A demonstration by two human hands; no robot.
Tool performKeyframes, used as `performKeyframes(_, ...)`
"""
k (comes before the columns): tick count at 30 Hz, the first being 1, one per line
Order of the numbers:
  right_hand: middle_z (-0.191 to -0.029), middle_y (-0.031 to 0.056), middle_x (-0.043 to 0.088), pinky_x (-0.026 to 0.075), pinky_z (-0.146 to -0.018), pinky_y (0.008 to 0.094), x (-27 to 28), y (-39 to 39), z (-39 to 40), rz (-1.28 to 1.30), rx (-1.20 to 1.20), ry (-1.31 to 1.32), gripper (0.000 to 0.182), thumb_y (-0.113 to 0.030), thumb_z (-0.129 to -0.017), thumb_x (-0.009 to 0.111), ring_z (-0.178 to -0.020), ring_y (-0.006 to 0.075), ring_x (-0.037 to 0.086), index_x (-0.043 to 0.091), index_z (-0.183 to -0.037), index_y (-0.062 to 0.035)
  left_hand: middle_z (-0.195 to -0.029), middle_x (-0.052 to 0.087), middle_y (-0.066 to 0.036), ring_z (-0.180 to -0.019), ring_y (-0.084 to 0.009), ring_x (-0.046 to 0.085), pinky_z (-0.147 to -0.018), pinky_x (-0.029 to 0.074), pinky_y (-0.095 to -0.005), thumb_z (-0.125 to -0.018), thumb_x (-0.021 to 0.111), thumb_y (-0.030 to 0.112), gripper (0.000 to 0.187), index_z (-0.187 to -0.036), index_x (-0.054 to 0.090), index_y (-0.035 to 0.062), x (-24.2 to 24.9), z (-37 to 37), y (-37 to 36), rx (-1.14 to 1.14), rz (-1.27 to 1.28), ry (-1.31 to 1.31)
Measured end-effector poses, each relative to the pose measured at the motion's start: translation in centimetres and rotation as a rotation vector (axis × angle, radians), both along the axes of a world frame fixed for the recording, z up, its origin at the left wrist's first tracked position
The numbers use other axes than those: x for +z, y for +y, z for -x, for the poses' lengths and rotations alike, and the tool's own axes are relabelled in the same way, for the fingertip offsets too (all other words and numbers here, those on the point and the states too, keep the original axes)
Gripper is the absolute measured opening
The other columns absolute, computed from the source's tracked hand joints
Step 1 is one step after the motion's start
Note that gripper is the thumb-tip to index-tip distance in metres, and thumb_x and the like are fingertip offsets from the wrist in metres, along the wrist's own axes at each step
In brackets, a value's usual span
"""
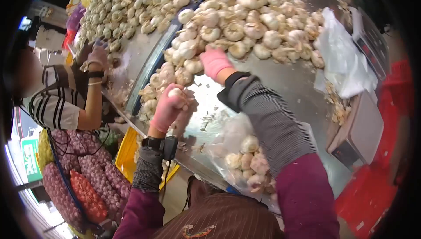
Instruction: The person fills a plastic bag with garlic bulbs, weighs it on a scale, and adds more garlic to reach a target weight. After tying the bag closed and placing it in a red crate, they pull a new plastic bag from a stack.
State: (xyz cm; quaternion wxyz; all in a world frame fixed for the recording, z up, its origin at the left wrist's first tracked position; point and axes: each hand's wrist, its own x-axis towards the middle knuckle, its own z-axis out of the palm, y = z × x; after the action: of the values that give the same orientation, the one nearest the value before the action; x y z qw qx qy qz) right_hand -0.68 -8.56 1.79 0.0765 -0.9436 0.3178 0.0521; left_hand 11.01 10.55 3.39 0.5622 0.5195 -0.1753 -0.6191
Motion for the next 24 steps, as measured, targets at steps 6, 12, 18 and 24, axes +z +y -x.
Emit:
performKeyframes(6, -0.084, 0.0072, 0.06, 0.052, -0.059, 0.0286, 5.0, 5.6, 6.1, -1.825, -0.289, -0.931, 0.033, -0.005, -0.074, 0.069, -0.072, 0.0182, 0.06, 0.06, -0.106, -0.0072, -0.092, 0.055, -0.014, -0.082, -0.0248, 0.057, -0.063, 0.053, -0.0313, -0.088, 0.052, 0.014, 0.016, -0.103, 0.052, 0.0072, 3.4, 2.0, 1.7, 0.151, 0.32, 1.035)
performKeyframes(12, -0.082, 0.0079, 0.057, 0.048, -0.074, 0.0307, 12.9, 14.6, 19.6, -1.021, -0.344, -0.949, 0.017, -0.014, -0.075, 0.069, -0.084, 0.022, 0.058, 0.063, -0.089, -0.0044, -0.06, 0.057, -0.007, -0.046, -0.0143, 0.05, -0.045, 0.042, -0.0259, -0.088, 0.05, 0.013, 0.014, -0.089, 0.055, 0.0003, 10.5, 14.8, 2.9, -0.192, 0.021, 0.477)
performKeyframes(18, -0.099, 0.0133, 0.059, 0.047, -0.081, 0.0391, 9.2, 23.3, 30.4, -0.112, -0.421, -0.546, 0.029, -0.017, -0.078, 0.063, -0.093, 0.0301, 0.059, 0.057, -0.101, 0.0005, -0.117, 0.055, -0.021, -0.102, -0.0317, 0.057, -0.081, 0.047, -0.0444, -0.086, 0.053, 0.018, 0.026, -0.107, 0.053, 0.003, 3.8, 24.4, 3.9, -0.638, 0.718, -0.847)
performKeyframes(24, -0.119, 0.015, 0.054, 0.031, -0.105, 0.0465, 7.8, 25.5, 33.4, -0.106, -0.376, -0.169, 0.045, -0.03, -0.077, 0.062, -0.118, 0.0314, 0.046, 0.058, -0.113, -0.0039, -0.142, 0.034, -0.02, -0.133, -0.0388, 0.031, -0.106, 0.024, -0.0554, -0.083, 0.06, 0.033, 0.058, -0.134, 0.043, 0.0135, 6.3, 25.7, 3.6, -0.971, 0.891, -1.463)
